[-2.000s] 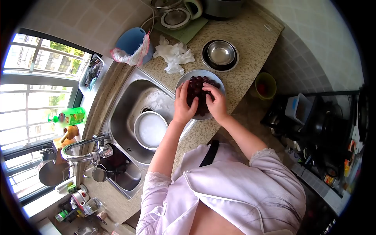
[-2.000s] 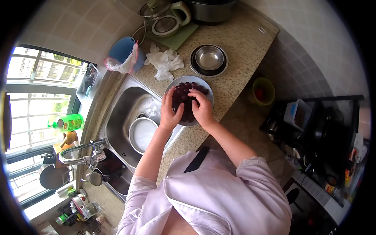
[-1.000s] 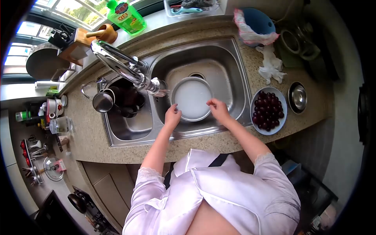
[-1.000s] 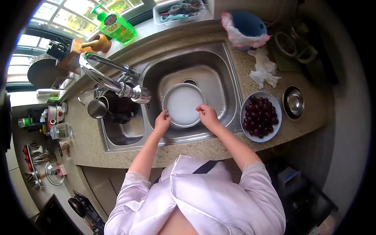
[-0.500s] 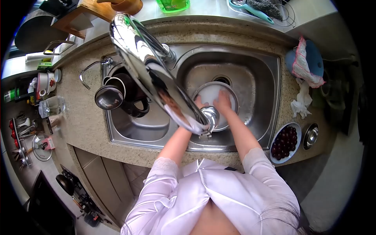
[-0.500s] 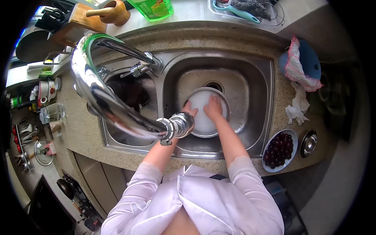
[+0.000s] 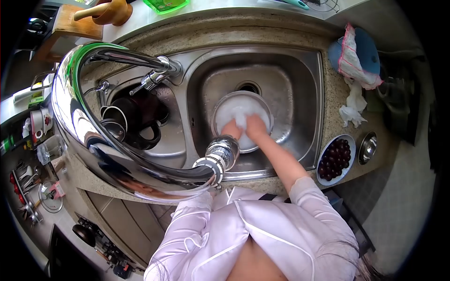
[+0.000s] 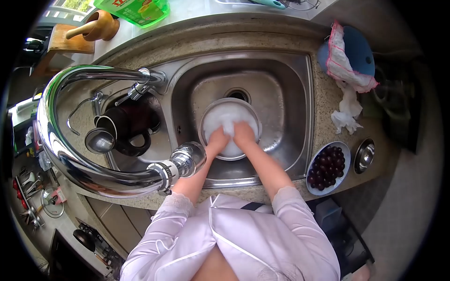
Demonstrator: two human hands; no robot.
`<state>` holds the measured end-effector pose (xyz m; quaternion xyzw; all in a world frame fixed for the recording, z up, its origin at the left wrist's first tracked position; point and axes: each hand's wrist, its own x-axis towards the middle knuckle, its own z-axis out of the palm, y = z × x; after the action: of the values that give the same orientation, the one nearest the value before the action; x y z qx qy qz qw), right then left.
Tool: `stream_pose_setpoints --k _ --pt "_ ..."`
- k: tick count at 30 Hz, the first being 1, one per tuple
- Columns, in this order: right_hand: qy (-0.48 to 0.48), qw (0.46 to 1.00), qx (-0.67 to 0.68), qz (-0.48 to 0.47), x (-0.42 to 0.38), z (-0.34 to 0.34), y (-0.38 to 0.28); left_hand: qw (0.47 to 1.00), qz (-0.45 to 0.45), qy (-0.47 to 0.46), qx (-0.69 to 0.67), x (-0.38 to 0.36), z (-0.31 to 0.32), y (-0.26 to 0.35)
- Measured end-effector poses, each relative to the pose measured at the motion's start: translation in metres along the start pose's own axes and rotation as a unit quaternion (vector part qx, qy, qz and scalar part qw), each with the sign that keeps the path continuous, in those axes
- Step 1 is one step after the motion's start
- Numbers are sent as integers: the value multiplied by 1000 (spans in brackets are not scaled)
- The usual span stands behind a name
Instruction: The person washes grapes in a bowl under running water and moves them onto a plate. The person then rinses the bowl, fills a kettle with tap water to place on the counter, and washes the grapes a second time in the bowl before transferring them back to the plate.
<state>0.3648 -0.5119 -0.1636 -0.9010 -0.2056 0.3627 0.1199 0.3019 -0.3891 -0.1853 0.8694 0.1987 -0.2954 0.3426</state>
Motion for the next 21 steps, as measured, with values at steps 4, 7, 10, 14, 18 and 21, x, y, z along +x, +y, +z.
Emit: stream_pose_setpoints --k 4,7,10,14,18,21 --pt "89 979 159 92 4 52 8 932 -96 -11 -350 29 47 -33" --pt "170 891 397 144 -1 57 -13 815 -136 -34 -562 18 35 -18" --pt "275 899 317 122 -20 40 -47 788 -53 -29 -613 56 92 -66" --pt "339 918 203 -44 -20 25 -55 515 -118 -109 -842 7 26 -10" --pt "276 943 163 -95 -1 10 -32 456 -212 -121 -856 -17 -14 14" --pt "318 940 5 -124 9 2 -22 619 -220 -95 -748 -26 -30 20"
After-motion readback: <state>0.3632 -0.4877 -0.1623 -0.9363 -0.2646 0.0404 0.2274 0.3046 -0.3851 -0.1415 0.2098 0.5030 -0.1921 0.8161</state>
